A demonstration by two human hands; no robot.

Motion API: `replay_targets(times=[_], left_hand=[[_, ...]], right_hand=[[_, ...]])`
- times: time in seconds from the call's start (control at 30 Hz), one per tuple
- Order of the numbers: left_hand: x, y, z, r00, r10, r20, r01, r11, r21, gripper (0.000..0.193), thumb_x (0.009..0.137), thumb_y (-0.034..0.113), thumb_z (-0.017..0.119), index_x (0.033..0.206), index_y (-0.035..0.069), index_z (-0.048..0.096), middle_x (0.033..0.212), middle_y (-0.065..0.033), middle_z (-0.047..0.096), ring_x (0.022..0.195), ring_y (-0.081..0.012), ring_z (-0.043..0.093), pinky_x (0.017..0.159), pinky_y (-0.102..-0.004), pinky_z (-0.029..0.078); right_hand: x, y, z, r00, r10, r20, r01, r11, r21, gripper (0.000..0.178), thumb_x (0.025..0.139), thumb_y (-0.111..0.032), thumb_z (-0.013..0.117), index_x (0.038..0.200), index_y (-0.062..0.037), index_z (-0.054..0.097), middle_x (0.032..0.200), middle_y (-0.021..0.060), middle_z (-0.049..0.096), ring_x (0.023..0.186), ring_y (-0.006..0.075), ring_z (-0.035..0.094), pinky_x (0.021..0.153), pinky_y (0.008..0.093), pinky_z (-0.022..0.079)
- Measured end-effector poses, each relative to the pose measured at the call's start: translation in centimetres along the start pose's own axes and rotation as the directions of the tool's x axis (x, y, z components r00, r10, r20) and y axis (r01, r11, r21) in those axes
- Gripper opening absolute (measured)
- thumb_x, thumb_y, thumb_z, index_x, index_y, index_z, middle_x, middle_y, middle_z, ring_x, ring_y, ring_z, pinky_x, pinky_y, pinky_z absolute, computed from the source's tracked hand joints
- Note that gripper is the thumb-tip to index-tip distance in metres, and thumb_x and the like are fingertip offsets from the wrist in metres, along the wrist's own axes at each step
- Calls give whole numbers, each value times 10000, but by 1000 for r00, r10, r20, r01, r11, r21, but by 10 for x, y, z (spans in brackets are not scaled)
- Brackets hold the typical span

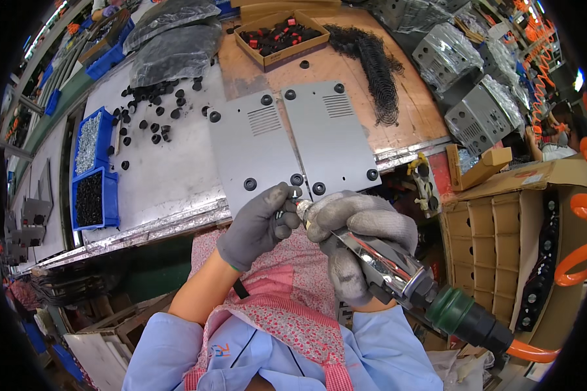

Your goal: The person assembles an electronic device chassis by installing internal cooling fans and other components, securing them with screws using an electric screwdriver.

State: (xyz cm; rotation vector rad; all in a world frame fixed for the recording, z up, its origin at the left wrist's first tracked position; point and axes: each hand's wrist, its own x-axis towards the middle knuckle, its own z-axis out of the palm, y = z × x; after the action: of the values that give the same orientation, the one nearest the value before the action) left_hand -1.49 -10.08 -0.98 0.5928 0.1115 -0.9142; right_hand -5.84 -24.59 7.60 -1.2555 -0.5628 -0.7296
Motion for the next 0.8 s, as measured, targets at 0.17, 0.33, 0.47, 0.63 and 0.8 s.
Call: replay_targets(times=[0.17,0.33,0.47,0.63,0.8], left_hand=[[1,0,2,1000,-12,13,11,999,47,321,902,350,514,1005,46,529,807,-39,583,615,-76,553,453,-157,387],[4,4,4,996,-81,-30,85,979,184,272,914,309,468,963,51,537,747,-35,569,539,-61,508,405,-158,327],[2,2,5,993,-84,-80,93,989,115,249,922,281,441,931,54,542,734,-40,582,529,-64,513,392,-163,328],[3,1,4,984,-95,-148,112,988,109,268,930,292,432,923,48,542,726,-34,595,527,-62,516,390,-160,342],[2,-1,4,985,-84,-150,101,989,108,266,931,293,443,914,46,539,698,-14,580,504,-54,501,376,-150,344]], right_hand=[[2,-5,3,999,41,-21,-40,999,10,402,833,-287,631,1005,-2,406,824,200,564,653,210,587,633,366,528],[1,-6,1,996,85,1,-85,996,12,404,832,-305,629,998,-15,402,807,189,565,644,205,587,635,367,529],[1,-7,0,997,80,0,-80,996,-44,423,831,-333,630,997,-21,397,789,170,564,619,196,583,636,369,531],[1,-1,2,1000,-7,-11,7,1000,-19,464,816,-361,646,996,-15,394,799,178,557,607,197,579,623,368,531],[1,-2,5,999,-19,-26,20,999,41,474,808,-343,662,1009,-8,393,853,210,541,630,220,573,597,370,524]])
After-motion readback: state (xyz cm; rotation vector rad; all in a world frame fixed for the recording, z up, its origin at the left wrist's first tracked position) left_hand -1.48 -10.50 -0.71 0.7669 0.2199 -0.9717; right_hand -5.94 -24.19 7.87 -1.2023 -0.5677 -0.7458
